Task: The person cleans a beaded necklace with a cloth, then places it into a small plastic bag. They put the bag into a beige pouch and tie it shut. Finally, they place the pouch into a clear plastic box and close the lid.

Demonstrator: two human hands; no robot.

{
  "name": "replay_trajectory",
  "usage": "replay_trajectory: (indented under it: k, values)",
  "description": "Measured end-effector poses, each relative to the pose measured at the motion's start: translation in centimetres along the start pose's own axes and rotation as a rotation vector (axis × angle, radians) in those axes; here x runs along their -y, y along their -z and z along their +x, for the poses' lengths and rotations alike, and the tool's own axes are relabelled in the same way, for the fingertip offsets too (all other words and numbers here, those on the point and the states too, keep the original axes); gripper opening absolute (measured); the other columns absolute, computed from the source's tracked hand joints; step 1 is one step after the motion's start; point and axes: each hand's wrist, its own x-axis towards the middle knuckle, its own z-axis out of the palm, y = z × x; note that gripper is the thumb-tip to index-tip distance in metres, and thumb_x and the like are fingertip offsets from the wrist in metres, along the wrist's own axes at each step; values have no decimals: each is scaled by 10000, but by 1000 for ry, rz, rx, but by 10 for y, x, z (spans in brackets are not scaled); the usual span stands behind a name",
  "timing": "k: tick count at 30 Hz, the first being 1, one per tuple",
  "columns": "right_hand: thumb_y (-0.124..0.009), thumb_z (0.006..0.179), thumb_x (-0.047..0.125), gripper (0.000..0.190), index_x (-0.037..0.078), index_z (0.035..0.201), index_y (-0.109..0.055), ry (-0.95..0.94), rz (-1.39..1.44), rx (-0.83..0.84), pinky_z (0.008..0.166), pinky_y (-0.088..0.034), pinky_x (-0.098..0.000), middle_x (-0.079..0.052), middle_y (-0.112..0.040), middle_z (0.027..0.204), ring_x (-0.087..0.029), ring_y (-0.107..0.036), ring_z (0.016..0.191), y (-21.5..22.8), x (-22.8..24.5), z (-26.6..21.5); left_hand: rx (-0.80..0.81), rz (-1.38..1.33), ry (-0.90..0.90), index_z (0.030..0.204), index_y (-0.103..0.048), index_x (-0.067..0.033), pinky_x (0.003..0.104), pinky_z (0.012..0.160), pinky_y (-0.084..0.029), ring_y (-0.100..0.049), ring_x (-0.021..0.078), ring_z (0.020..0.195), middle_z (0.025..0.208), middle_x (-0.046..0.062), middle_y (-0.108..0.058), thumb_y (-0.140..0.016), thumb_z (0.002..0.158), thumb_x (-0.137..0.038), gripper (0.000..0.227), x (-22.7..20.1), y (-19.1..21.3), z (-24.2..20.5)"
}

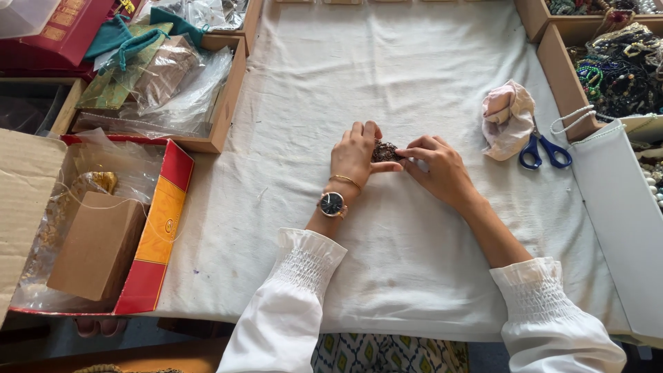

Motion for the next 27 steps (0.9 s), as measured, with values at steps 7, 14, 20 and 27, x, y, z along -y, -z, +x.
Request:
replay_trajectory:
  k: [7,14,20,27]
  values:
    - [-721,921,146,325,114,1244,-730,-54,113,-10,825,-551,-375,-78,-687,1114,-195,-663,880,1,6,2,251,-515,-30,985,-736,-144,304,801,-611,-740,157,917,1031,27,-741,-934,597,-254,449,30,30,1]
    - [-734,929,182,263,130,1186,-758,6,35,-21,888,-549,-397,-66,-717,1104,-244,-654,1001,-6,6,1,254,-464,23,1110,-694,-157,306,908,-613,-734,152,1016,1117,28,-747,-904,676,-204,484,22,19,3]
    - [-680,929,238,598,140,1485,-482,136,-29,51,1086,-373,-492,-140,-480,1503,-338,-463,1319,-13,6,1,343,-60,61,1595,-122,-89,672,1121,-138,-75,407,1489,1580,204,-80,-737,651,-761,1312,11,10,-12]
    - [-409,1041,419,593,231,1597,-319,83,-28,292,1243,-92,-535,-57,-309,1669,-243,-214,1558,-27,-10,1,507,243,136,1629,3,-142,832,1083,91,212,507,1514,1687,220,161,-401,857,-824,1107,-24,-23,-67]
